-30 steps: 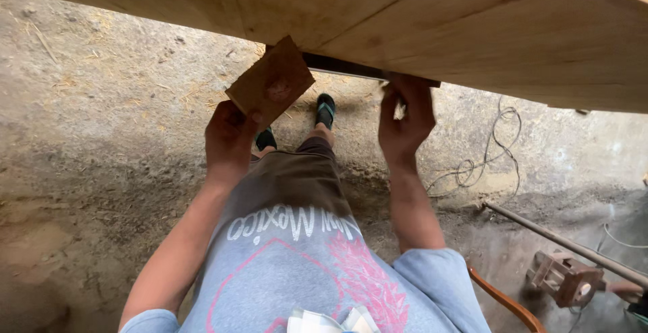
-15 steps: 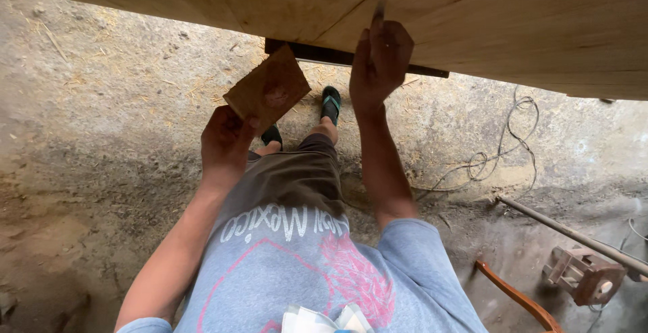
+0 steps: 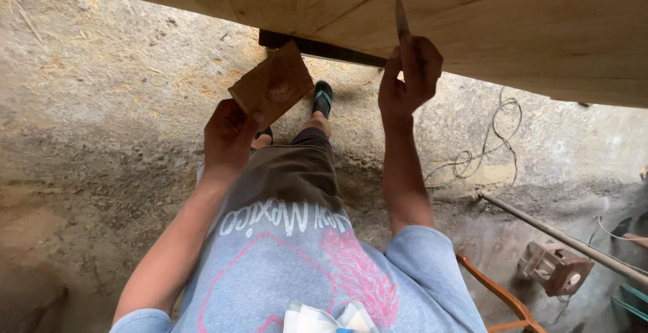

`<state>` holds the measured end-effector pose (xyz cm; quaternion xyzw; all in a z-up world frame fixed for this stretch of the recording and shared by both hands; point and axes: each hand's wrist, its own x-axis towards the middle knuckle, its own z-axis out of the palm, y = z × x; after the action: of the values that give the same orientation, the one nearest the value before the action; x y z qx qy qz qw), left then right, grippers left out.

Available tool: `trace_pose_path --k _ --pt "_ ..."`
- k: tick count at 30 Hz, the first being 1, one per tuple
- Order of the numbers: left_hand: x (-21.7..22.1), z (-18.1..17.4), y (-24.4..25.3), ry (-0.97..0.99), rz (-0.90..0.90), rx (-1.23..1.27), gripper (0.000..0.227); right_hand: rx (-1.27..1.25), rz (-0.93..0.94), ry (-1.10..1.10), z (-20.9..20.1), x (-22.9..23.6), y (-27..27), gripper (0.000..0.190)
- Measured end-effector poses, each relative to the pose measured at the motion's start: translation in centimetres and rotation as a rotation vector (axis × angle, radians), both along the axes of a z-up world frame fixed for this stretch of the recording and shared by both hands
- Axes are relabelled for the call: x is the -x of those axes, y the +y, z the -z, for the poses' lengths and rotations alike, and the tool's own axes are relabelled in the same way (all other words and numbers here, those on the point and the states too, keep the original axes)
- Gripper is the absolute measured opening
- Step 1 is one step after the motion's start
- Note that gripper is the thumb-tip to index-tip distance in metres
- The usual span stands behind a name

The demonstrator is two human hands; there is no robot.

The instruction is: The person uses a putty knife to scoop a pinkish filler from a small wooden block and applies it into cracks and gaps on the underside of a large wooden board. The person repeatedly scoops and spreads the filler along the seams of the board.

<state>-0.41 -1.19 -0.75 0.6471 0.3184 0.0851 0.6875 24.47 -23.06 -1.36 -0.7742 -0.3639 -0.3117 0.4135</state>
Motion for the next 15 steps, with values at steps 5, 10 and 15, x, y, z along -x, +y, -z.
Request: trace_pose_path --k 5,10,15 --pt "-0.1 0.2 -0.1 -0.027 0.019 0.015 0.025 -0.075 0.015 0.059 1.5 -0.7 2.3 0.035" --pt "-0.2 -0.3 0.2 -0.041 0.02 0.032 0.025 -0.027 -0.004 -0.126 2.0 -2.4 2.6 0.034" --pt "2.0 2.9 1.3 -0.026 -0.015 0.073 0.021 -0.276 -0.174 0.297 2.4 -1.9 -0.2 0.022"
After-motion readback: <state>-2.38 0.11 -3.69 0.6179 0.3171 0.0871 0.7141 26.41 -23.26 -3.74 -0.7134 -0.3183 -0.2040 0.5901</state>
